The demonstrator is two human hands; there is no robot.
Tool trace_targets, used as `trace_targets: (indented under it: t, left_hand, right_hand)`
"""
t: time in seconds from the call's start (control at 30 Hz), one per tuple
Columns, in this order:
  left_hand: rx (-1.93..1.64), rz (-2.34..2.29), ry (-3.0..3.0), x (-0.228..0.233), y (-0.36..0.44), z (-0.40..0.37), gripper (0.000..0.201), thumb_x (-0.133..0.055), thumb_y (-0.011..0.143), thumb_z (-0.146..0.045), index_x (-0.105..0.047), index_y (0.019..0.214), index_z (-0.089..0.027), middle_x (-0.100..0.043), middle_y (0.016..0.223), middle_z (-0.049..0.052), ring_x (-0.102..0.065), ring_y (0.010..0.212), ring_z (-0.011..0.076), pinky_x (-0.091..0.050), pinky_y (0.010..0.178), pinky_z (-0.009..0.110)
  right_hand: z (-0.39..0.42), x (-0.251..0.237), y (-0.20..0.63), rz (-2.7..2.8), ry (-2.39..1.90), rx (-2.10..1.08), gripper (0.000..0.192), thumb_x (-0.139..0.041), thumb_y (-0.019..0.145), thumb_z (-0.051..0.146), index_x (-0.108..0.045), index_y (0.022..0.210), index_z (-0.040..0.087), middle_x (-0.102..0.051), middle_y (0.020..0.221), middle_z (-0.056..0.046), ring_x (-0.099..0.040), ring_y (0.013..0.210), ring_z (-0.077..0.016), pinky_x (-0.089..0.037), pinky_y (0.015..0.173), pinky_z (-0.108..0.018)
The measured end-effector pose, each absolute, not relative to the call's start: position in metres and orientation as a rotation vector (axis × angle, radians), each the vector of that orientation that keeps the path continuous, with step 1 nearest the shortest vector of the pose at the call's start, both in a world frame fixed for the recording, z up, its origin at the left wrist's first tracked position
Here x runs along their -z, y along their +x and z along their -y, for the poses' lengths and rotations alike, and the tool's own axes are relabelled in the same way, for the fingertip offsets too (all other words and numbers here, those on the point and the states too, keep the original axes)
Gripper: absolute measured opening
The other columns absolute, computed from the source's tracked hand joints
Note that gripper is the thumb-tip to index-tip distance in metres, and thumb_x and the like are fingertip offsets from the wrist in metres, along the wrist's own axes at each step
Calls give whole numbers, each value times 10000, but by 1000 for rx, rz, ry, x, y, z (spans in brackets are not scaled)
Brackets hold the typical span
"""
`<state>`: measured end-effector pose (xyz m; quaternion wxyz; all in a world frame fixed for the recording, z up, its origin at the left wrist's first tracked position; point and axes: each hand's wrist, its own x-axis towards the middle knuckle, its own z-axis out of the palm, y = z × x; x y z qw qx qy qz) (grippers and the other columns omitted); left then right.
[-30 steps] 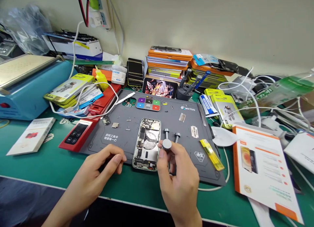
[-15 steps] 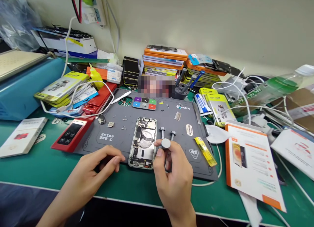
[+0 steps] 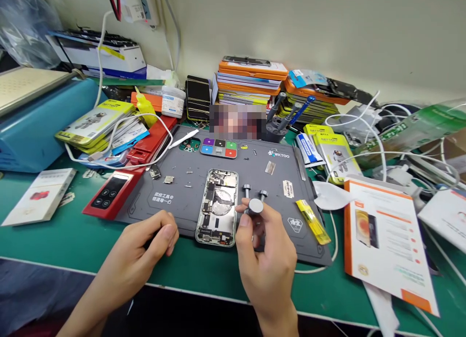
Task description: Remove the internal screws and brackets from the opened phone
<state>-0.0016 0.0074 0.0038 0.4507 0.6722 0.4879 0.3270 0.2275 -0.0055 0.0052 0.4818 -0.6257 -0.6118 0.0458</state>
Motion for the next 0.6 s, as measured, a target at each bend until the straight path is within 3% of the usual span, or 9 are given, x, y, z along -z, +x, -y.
trace_targets:
  t: [0.2, 0.37, 0.6]
  left_hand:
    - [-815, -1190, 1667, -5, -2, -9, 398, -459, 1157, -326, -455, 771, -230, -484, 714, -50, -452, 629, 126, -354, 607, 256]
    - [-827, -1207, 1638, -5, -1, -9, 343, -519, 1155, -366, -585, 847, -229, -585, 769, -38, -535, 682, 133, -403, 637, 241]
    - [-952, -1101, 1632, -2, 0, -14, 178, -652, 1121, -298, -812, 1053, -260, -794, 920, -18, -695, 757, 133, -526, 715, 201]
  right_hand:
    - [6, -7, 223, 1394, -1478, -243, 426, -671, 1047, 259, -598, 1466, 251, -801, 1059, -54, -728, 737, -145, -563, 568, -255]
    - [4, -16, 216, 1088, -1283, -321, 523, -696, 1055, 270, -513, 1543, 310, -780, 1035, -57, -778, 851, -204, -575, 550, -264]
    - [4, -23, 195, 835, -1141, -815, 462, -570, 1114, 354, -473, 1566, 359, -806, 980, -40, -698, 575, -163, -615, 515, -314]
